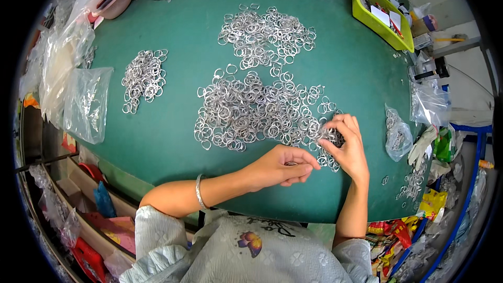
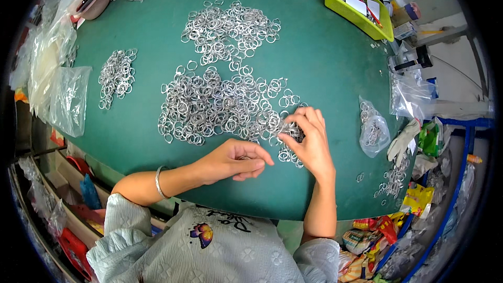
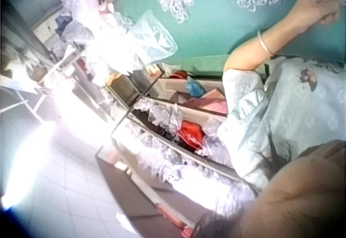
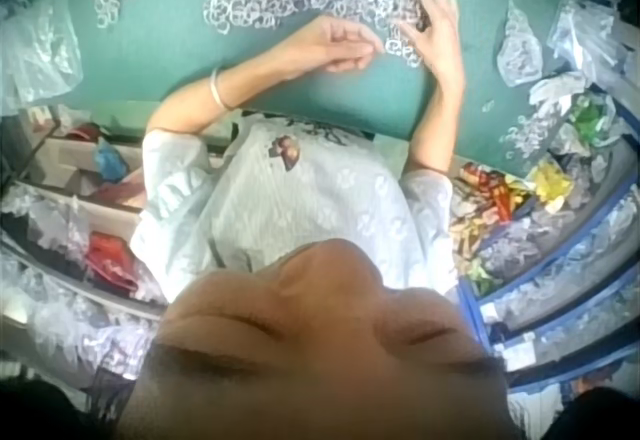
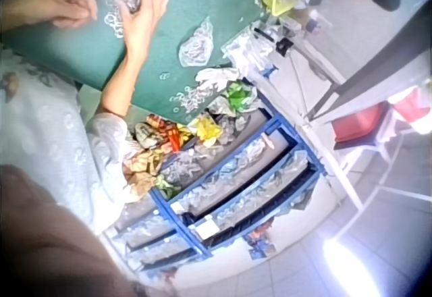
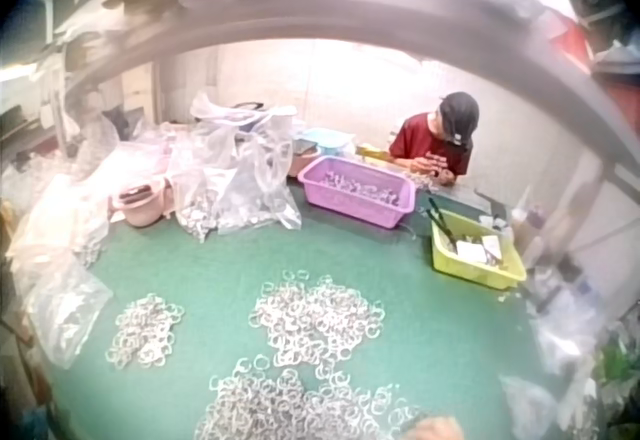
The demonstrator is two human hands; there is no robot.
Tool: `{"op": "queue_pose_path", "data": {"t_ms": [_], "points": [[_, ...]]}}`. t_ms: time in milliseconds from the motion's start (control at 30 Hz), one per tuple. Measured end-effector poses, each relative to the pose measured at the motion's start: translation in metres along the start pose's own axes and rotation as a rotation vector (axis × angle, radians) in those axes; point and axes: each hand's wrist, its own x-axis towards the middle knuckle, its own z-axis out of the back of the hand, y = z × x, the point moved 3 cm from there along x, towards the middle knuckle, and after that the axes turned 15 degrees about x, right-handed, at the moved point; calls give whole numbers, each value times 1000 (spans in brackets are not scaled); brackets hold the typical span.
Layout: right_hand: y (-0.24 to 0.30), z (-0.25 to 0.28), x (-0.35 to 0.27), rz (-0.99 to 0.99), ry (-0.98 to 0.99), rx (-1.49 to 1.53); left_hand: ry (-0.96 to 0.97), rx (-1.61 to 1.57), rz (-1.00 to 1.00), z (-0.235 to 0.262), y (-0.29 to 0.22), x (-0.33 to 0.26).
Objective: The person sorts small metal rings by hand on a green workbench, picking them up from a pile and placing them into a small clear plastic bag.
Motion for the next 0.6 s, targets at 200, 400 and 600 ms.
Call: {"op": "queue_pose_path", "data": {"t_ms": [200,400,600], "points": [[-7,7,1,-133,36,345,42,-6,33,2,-3,-3],[-6,-5,20,169,-286,-167,48,69,31,-1,-2,-1],[-4,-3,13,107,-215,33,61,80,39,-2,-2,-4]]}}
